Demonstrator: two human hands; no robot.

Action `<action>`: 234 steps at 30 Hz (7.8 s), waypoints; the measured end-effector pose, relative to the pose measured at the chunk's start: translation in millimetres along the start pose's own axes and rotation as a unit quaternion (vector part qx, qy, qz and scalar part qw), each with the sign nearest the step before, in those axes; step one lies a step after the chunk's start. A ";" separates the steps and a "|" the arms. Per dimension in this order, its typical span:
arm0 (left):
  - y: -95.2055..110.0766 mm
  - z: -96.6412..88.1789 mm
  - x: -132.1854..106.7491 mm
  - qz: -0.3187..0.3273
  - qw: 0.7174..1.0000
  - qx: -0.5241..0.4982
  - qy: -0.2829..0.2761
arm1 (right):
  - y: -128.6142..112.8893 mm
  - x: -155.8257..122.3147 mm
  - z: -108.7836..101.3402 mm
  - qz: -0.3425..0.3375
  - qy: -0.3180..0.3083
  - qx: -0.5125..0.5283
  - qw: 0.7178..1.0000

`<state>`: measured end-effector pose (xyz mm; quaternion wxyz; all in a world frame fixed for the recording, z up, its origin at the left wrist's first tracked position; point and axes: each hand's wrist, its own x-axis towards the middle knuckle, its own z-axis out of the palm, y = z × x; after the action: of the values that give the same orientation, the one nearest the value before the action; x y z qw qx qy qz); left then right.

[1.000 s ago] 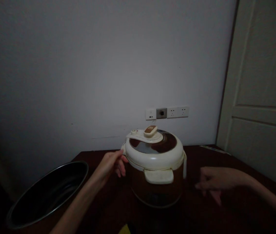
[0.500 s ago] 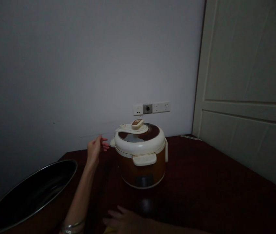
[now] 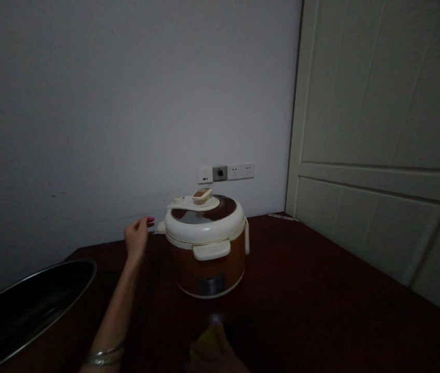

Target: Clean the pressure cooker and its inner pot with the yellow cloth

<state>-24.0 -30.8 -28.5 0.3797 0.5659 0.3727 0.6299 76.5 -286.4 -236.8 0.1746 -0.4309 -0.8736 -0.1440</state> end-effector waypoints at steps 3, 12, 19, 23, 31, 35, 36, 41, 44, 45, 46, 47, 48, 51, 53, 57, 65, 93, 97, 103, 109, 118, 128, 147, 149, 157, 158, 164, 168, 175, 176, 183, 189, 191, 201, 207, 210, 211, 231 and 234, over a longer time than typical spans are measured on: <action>-8.5 1.5 3.8 0.019 0.998 0.049 -0.022 | 11.2 -24.1 -39.0 0.076 0.039 0.072 0.994; -11.6 15.7 -3.9 0.040 0.985 0.122 -0.117 | 124.5 -18.2 -140.3 0.344 0.473 0.164 0.795; -9.8 20.7 -12.8 0.042 0.979 0.131 -0.150 | 149.0 8.7 -88.0 0.393 0.507 0.111 0.759; -6.7 20.9 -14.9 0.039 0.979 0.142 -0.137 | 117.4 -1.3 -46.7 0.383 0.466 0.091 0.792; -3.1 20.8 -16.4 0.050 0.979 0.141 -0.142 | 133.7 8.0 -86.6 0.232 0.409 -0.081 0.879; -2.4 20.4 -17.2 0.053 0.977 0.144 -0.150 | 156.7 2.6 -95.1 0.219 0.426 -0.096 0.873; -2.2 20.5 -17.4 0.053 0.976 0.145 -0.150 | 159.3 -2.5 -90.7 0.234 0.430 -0.090 0.868; -2.3 20.9 -17.7 0.050 0.977 0.145 -0.147 | 148.3 -36.8 -60.8 0.171 0.346 -0.142 0.911; -3.7 20.8 -16.2 0.047 0.977 0.146 -0.149 | 131.2 -42.2 -59.2 0.051 0.282 -0.181 0.941; -4.2 20.6 -15.5 0.048 0.977 0.146 -0.150 | 124.9 -38.0 -62.2 0.002 0.250 -0.192 0.949; -4.7 20.3 -14.8 0.050 0.976 0.147 -0.153 | 118.6 -30.5 -66.4 -0.042 0.216 -0.200 0.955; -5.1 19.9 -14.1 0.051 0.975 0.147 -0.157 | 112.3 -19.6 -71.2 -0.077 0.185 -0.205 0.958; -5.5 19.4 -13.5 0.053 0.974 0.147 -0.162 | 106.0 -5.7 -76.2 -0.093 0.164 -0.209 0.959; -6.6 17.1 -11.6 0.060 0.970 0.149 -0.181 | 89.4 48.9 -87.8 -0.107 0.160 -0.257 0.947; -7.8 15.2 -10.7 0.062 0.968 0.152 -0.191 | 81.0 87.8 -88.8 -0.086 0.170 -0.299 0.935; -11.6 12.2 -9.7 0.062 0.965 0.153 -0.203 | 69.1 135.3 -66.1 -0.016 0.139 -0.340 0.930; -15.5 12.3 -8.2 0.074 0.964 0.147 -0.211 | 64.0 63.5 -19.7 -0.072 0.102 -0.258 0.958; -25.7 11.0 0.2 0.099 0.951 0.156 -0.246 | 112.5 20.7 -101.8 -0.154 0.204 -0.280 0.925; -24.9 10.4 1.9 0.098 0.951 0.153 -0.250 | 114.6 -4.2 -78.9 -0.193 0.167 -0.259 0.932; -24.2 13.0 2.0 0.069 0.961 0.141 -0.226 | 147.9 -60.1 -104.1 -0.112 0.161 -0.196 0.961; -24.3 14.0 0.2 0.056 0.972 0.119 -0.197 | 184.4 -15.7 -136.4 0.219 0.454 -0.009 0.863; -35.3 15.1 5.3 0.093 0.969 0.128 -0.192 | 125.4 35.7 -115.8 0.265 0.531 0.085 0.800; -28.8 14.1 2.6 0.080 0.968 0.133 -0.195 | 171.0 43.5 -139.2 0.390 0.583 0.199 0.685; -30.2 15.0 -0.1 0.099 0.964 0.133 -0.207 | 156.8 47.8 -159.9 0.318 0.531 0.164 0.768; -30.1 15.3 -0.2 0.090 0.965 0.133 -0.208 | 126.6 50.8 -167.0 0.233 0.458 0.108 0.851; -25.4 15.7 -1.7 0.066 0.968 0.117 -0.210 | 85.3 104.5 -198.9 -0.093 0.053 -0.050 0.993; -24.3 15.7 -1.9 0.064 0.968 0.116 -0.211 | 85.7 110.9 -199.6 -0.108 0.024 -0.058 0.992; -19.0 14.5 -3.3 0.071 0.967 0.119 -0.214 | 91.1 89.3 -212.4 -0.111 0.044 -0.019 0.993; -17.5 12.7 -6.2 0.071 0.966 0.114 -0.222 | 101.7 40.1 -220.0 -0.043 0.090 0.047 0.994; -21.3 12.4 -6.3 0.079 0.965 0.120 -0.218 | 99.0 35.4 -217.2 -0.041 0.113 0.023 0.993; -22.2 12.5 -5.5 0.078 0.966 0.121 -0.217 | 95.1 45.4 -216.5 -0.054 0.105 0.005 0.993; -27.4 11.9 -1.9 0.073 0.966 0.105 -0.223 | 79.8 90.6 -204.8 -0.084 0.081 -0.064 0.991; -27.0 12.0 -0.5 0.061 0.968 0.100 -0.221 | 95.9 46.1 -213.5 -0.048 0.106 0.020 0.993; -25.9 12.6 -0.4 0.068 0.968 0.100 -0.220 | 105.4 24.1 -216.4 -0.021 0.124 0.042 0.991; -10.5 10.0 -12.2 0.036 0.974 0.204 -0.095 | 95.5 -26.8 -218.2 0.164 0.322 0.114 0.925; 77.7 -12.9 -61.9 0.223 0.972 0.068 -0.032 | 62.4 15.6 -239.5 0.154 0.374 0.150 0.902; 111.4 -18.7 -116.4 0.190 0.942 -0.015 -0.276 | 50.3 42.7 -240.3 0.138 0.417 0.168 0.883; 116.5 -19.7 -134.2 0.180 0.927 -0.013 -0.328 | 46.5 51.1 -237.9 0.134 0.428 0.180 0.875; 3.1 -20.7 -50.1 0.155 0.969 0.193 -0.005 | 247.0 -18.7 -124.3 0.487 0.437 0.301 0.693; -8.1 -2.3 -69.2 0.167 0.975 0.144 0.001 | 254.0 -15.2 -92.3 0.483 0.420 0.358 0.680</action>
<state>-20.8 -89.6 -65.7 0.1832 0.6683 0.3601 0.6246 305.9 -185.0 -134.7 0.7098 -0.5915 -0.3639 0.1180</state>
